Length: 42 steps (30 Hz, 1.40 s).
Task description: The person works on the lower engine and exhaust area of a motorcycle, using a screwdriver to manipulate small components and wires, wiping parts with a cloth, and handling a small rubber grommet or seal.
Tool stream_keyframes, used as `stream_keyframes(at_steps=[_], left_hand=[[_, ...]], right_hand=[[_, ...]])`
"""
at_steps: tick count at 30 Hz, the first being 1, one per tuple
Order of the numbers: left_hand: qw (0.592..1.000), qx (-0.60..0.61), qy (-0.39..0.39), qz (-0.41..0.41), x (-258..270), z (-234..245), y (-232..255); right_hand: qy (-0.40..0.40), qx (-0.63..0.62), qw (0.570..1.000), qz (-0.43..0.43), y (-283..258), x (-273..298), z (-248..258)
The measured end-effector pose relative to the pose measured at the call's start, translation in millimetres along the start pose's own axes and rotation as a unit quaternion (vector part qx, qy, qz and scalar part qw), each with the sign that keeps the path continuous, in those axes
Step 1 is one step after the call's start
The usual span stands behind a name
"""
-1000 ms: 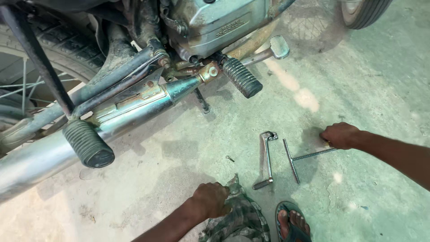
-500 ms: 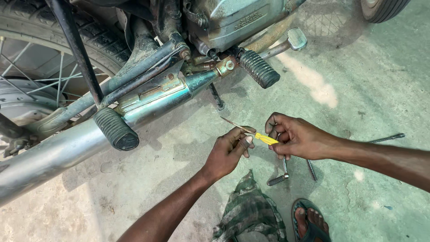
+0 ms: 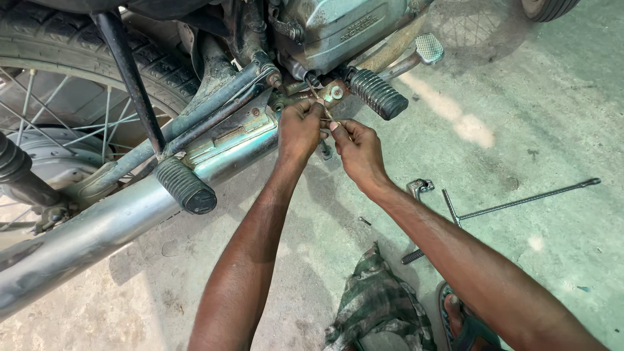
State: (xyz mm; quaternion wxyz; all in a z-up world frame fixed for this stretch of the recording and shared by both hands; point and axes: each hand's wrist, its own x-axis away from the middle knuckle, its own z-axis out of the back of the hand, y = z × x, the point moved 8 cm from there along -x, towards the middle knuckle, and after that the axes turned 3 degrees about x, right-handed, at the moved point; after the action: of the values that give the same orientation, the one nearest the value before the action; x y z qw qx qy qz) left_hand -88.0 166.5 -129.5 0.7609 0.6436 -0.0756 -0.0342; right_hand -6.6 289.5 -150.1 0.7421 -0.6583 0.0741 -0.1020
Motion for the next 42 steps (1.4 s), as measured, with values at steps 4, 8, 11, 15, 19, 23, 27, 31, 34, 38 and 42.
stream_keyframes(at_steps=[4, 8, 11, 15, 19, 23, 27, 31, 34, 38, 42], left_hand=[[1.000, -0.001, -0.016, -0.008, -4.1, 2.8, -0.7], [0.998, 0.041, -0.043, 0.007, -5.0, 2.1, 2.6], [0.999, 0.025, -0.023, 0.015, -4.5, 7.7, 9.6], [0.998, -0.059, -0.008, 0.024, -6.9, 15.9, 20.5], [0.999, 0.018, -0.015, 0.044, -2.3, 13.6, 20.6], [0.999, 0.025, -0.025, 0.036, -10.4, 12.4, 33.1], [0.999, 0.008, -0.023, 0.021, 6.5, 9.9, 30.1], [0.997, -0.065, -0.010, 0.032, -2.0, 9.1, 41.1], [0.996, -0.084, -0.008, 0.026, 0.7, 9.5, 30.5], [1.000, -0.008, -0.009, -0.008, 0.5, 5.3, 26.0], [0.994, 0.108, -0.018, -0.029, 5.2, 4.1, 15.4]], right_hand=[[0.045, 0.022, 0.998, 0.028, -8.3, 6.0, 0.0], [0.081, 0.077, 0.983, 0.145, -42.1, 17.8, -2.7], [0.103, 0.112, 0.982, 0.116, -53.7, 20.2, -9.0], [0.091, 0.062, 0.993, 0.034, -58.2, 16.1, -19.4], [0.087, 0.052, 0.995, 0.024, -63.4, 17.1, -19.2], [0.064, 0.028, 0.997, 0.039, -64.2, 2.1, -16.9], [0.081, 0.115, 0.986, 0.091, -47.6, 20.0, -12.4], [0.071, 0.061, 0.978, 0.185, -47.8, 7.0, -10.1], [0.044, 0.047, 0.988, 0.138, -23.7, 3.0, -7.0], [0.031, 0.063, 0.992, 0.108, -16.3, 3.5, 3.6], [0.038, 0.071, 0.984, 0.159, -24.3, 23.1, 9.9]])
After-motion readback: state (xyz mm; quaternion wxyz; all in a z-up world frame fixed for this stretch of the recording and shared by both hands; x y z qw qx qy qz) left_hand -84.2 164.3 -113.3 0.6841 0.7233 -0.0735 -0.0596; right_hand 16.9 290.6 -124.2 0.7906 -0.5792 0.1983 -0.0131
